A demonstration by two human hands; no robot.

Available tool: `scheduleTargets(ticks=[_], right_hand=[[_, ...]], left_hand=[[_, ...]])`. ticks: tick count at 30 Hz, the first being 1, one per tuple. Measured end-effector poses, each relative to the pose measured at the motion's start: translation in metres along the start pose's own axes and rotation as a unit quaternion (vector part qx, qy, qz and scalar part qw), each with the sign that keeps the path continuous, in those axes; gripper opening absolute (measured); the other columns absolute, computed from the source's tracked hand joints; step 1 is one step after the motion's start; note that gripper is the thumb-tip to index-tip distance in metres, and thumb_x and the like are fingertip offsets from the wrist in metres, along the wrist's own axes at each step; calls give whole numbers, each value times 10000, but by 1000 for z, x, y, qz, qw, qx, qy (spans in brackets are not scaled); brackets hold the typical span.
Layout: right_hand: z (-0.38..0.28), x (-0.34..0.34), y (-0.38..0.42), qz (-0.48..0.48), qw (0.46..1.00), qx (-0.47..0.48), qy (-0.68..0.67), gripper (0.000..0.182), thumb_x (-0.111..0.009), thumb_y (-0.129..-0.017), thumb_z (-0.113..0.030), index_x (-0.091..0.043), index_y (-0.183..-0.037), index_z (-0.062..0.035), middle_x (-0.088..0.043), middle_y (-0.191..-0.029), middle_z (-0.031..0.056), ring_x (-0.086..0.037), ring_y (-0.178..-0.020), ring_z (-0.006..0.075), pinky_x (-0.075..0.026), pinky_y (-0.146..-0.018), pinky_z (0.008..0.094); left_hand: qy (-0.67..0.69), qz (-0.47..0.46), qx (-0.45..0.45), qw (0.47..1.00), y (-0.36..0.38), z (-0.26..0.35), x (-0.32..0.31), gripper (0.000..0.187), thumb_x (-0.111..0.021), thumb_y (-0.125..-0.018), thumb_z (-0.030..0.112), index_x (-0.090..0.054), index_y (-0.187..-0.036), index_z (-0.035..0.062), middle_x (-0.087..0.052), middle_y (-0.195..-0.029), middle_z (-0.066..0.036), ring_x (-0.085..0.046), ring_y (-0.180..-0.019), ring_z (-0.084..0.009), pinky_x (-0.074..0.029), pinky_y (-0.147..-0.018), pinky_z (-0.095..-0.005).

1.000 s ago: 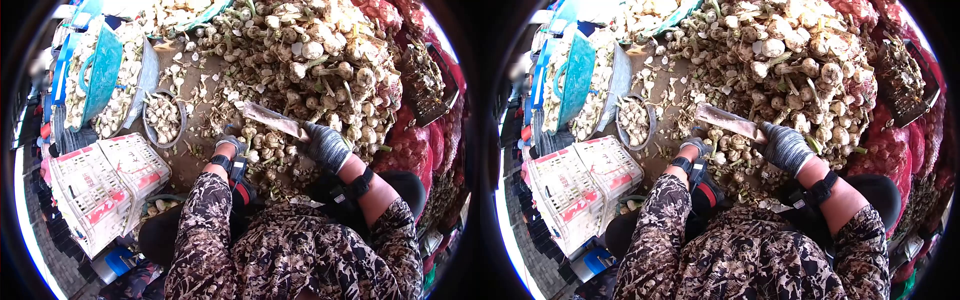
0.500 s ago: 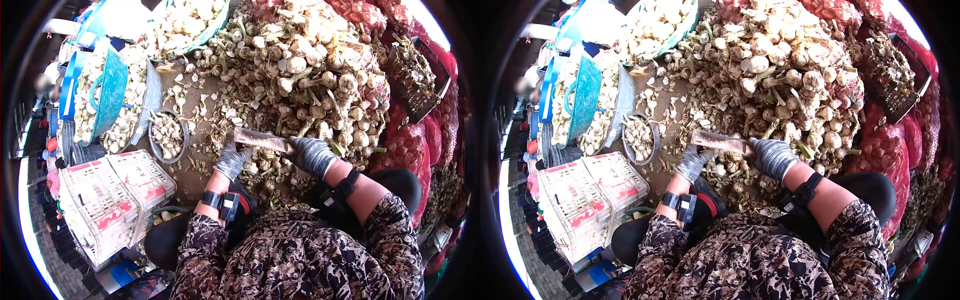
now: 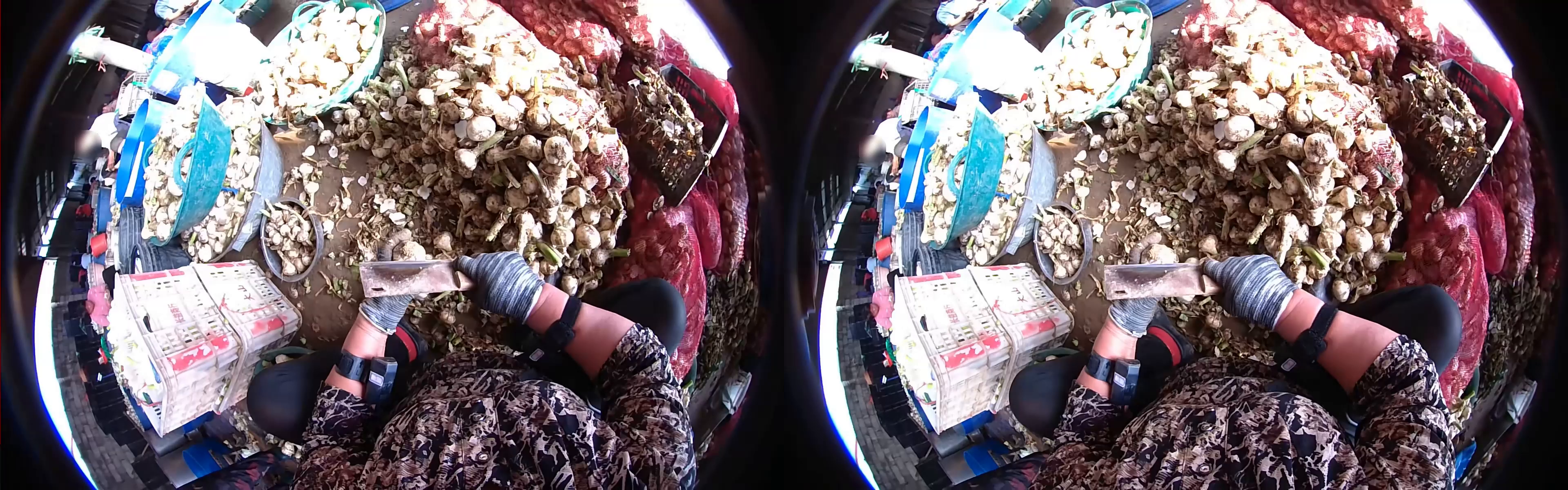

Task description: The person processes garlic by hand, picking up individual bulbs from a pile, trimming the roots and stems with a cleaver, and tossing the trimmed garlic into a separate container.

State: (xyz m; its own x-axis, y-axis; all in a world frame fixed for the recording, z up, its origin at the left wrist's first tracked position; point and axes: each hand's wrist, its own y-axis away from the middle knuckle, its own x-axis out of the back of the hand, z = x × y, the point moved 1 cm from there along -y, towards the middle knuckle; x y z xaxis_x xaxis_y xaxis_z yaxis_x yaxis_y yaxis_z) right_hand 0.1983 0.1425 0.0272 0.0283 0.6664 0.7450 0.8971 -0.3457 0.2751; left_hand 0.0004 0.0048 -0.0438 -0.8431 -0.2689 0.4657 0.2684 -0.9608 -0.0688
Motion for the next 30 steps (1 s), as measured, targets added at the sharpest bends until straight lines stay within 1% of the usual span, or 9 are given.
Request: scheduleTargets(ticks=[2, 5, 6, 15, 19, 21, 24, 26, 30], right_hand=[[-11, 7, 4, 11, 1000, 20, 2, 268, -656, -803, -242, -630, -1041, -122, -687, -781, 145, -682, -761, 369, -536, -659, 479], [-15, 6, 5, -5, 1000, 5, 7, 244, -651, -804, -236, -632, -1016, -118, -686, -776, 154, -684, -751, 369, -537, -650, 481], [-14, 5, 5, -24, 1000, -3, 13, 228, -645, -806, -225, -631, -1005, -115, -684, -769, 159, -683, -744, 372, -537, -646, 481], [14, -15, -2, -20, 999, -20, 35, 312, -691, -764, -219, -622, -1049, -111, -682, -773, 159, -687, -758, 367, -525, -652, 480], [28, -21, -9, -39, 998, -24, 49, 302, -662, -811, -234, -627, -1085, -112, -681, -787, 168, -682, -759, 375, -524, -661, 489], [62, -32, -19, 28, 978, -200, -53, 286, -645, -860, -227, -629, -1120, -110, -674, -785, 169, -673, -726, 351, -536, -672, 446], [57, -4, -13, 7, 962, -237, -133, 266, -712, -858, -124, -626, -1109, -98, -664, -787, 63, -634, -742, 146, -530, -692, 329], [70, -52, -24, 108, 873, -117, -461, 267, -719, -903, -210, -631, -1104, -58, -680, -880, 4, -591, -823, 87, -505, -717, 298], [-16, -2, -13, -8, 777, -127, -617, 412, -794, -859, -267, -635, -1149, -22, -668, -944, -21, -578, -843, 54, -499, -749, 228]], left_hand=[[110, 15, 83, 990, 4, -1, 0, 608, -758, -839, 266, -466, -1316, 26, -558, -1245, -127, -557, -1149, -275, -462, -1007, -392], [-234, -13, -82, 969, -1, 15, 6, 579, -754, -806, 277, -508, -1270, 32, -566, -1224, -175, -553, -1142, -341, -445, -998, -435], [-71, 5, 29, 997, 3, 23, 4, 555, -735, -824, 275, -519, -1276, 36, -571, -1226, -174, -546, -1146, -350, -426, -1009, -450], [-428, -59, -193, 881, 12, -7, -15, 482, -609, -902, 404, -547, -1282, 115, -585, -1235, -116, -536, -1161, -317, -349, -1076, -548], [-382, -59, -124, 914, 12, 21, -12, 496, -683, -886, 253, -511, -1320, 86, -604, -1241, -107, -596, -1114, -271, -416, -1063, -459], [53, 50, 80, 994, 12, 60, -7, 615, -793, -800, 203, -447, -1295, 84, -573, -1190, -113, -585, -1061, -220, -490, -959, -377], [7, 53, 55, 997, 8, 84, 11, 646, -818, -755, 135, -419, -1262, 84, -557, -1144, -99, -572, -1020, -191, -518, -886, -336], [85, 63, 86, 991, 10, 52, 9, 666, -822, -739, 125, -419, -1268, 84, -568, -1140, -107, -577, -1023, -202, -517, -900, -345], [-242, 44, -91, 965, -8, 80, 3, 913, -867, -712, 259, -334, -1437, 100, -506, -1298, -126, -546, -1167, -257, -477, -994, -387]])
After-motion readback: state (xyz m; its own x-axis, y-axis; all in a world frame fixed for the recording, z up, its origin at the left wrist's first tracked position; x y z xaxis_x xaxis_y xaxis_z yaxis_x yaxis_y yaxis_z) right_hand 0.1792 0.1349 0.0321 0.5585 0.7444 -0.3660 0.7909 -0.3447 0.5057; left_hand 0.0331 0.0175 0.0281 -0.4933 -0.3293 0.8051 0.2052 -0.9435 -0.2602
